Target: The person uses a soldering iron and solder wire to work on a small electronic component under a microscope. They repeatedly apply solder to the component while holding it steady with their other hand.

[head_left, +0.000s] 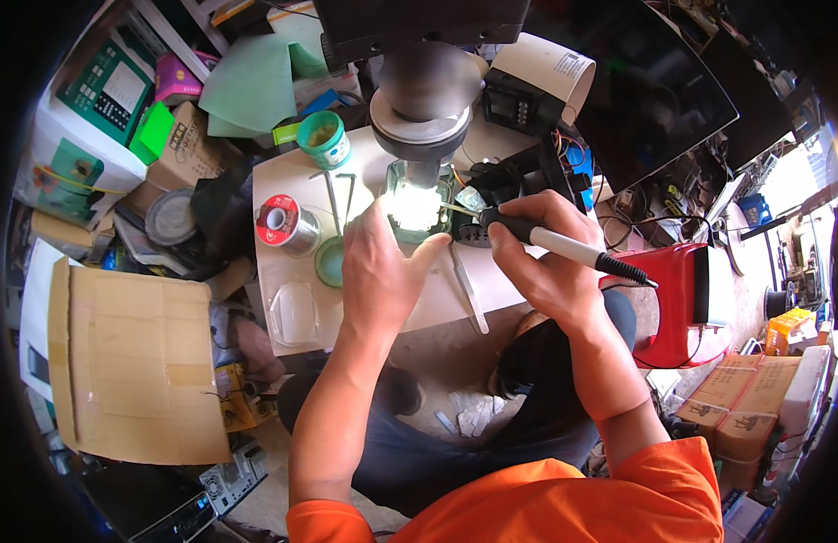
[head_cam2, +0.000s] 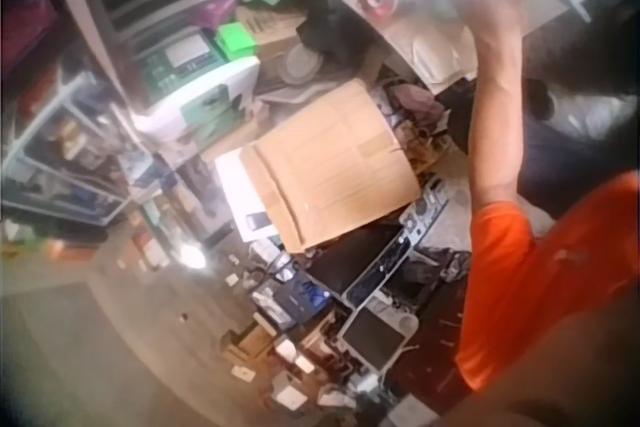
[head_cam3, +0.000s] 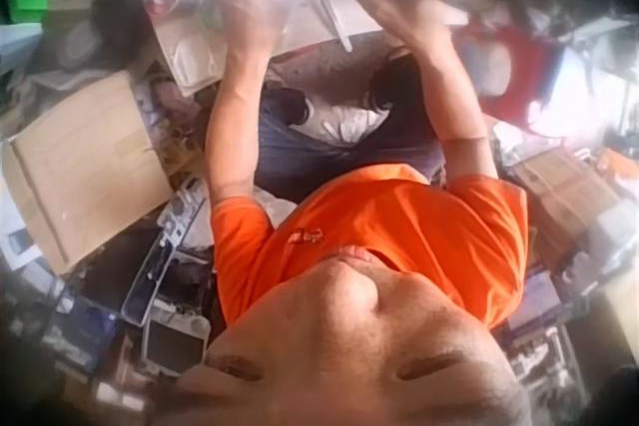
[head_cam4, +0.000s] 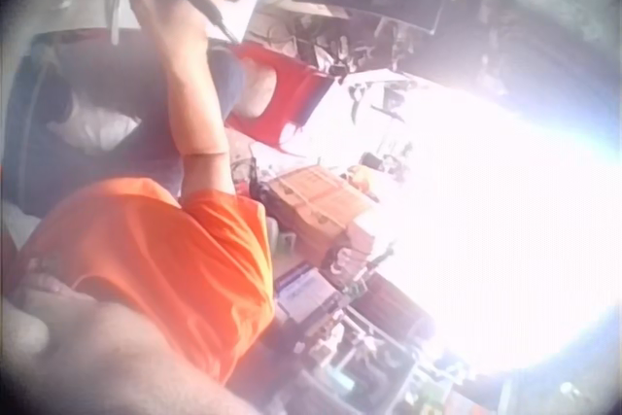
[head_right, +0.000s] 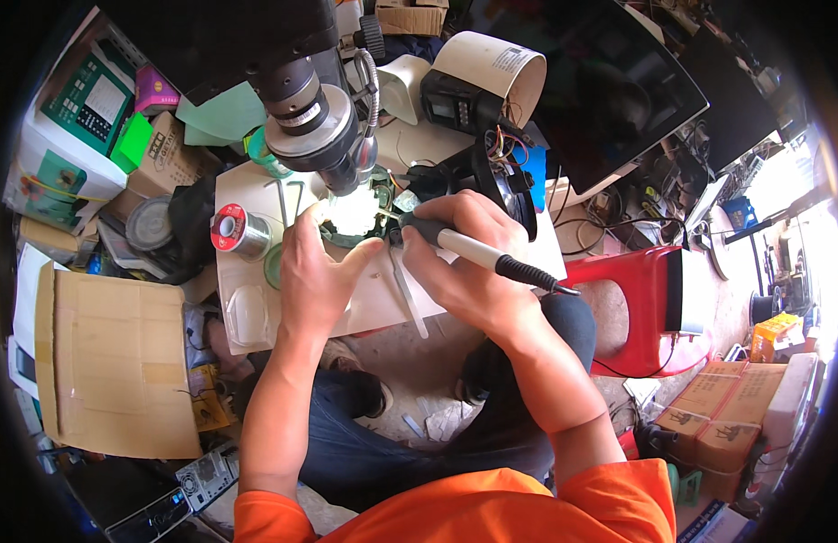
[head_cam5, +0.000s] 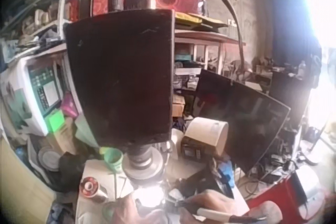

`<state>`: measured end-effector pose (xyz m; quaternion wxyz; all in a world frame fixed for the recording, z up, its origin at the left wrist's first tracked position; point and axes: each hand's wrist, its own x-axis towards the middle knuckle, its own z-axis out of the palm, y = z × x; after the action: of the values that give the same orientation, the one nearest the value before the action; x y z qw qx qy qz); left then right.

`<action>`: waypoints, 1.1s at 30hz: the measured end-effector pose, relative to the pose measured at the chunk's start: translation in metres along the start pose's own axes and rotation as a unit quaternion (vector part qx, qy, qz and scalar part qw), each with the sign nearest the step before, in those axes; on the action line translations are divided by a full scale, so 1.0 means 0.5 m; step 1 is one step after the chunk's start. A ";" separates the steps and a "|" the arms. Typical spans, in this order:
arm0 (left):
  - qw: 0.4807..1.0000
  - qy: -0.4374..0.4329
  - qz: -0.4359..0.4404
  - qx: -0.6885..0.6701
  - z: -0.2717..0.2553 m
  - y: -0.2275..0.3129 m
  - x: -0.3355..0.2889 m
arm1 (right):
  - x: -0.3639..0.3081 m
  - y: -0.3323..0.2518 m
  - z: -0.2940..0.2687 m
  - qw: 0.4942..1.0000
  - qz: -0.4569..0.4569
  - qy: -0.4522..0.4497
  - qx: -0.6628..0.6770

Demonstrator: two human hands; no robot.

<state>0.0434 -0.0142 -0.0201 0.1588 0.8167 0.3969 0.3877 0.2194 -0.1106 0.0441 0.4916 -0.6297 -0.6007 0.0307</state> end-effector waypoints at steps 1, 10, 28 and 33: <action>1.000 0.004 0.004 0.006 0.002 0.001 -0.002 | 0.001 0.002 0.004 1.000 0.002 -0.002 0.004; 0.999 0.014 0.009 0.027 0.009 0.011 0.001 | 0.010 0.013 0.017 0.999 0.035 0.029 0.024; 0.999 0.027 -0.006 0.037 0.001 0.011 -0.003 | 0.010 0.022 0.035 0.999 -0.024 0.034 0.028; 0.999 0.024 -0.035 0.033 0.005 0.011 -0.007 | 0.013 0.018 0.039 0.998 0.002 0.036 0.042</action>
<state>0.0468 -0.0204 -0.0205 0.1356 0.7974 0.4414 0.3886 0.2152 -0.0924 0.0318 0.5388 -0.6102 -0.5798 0.0346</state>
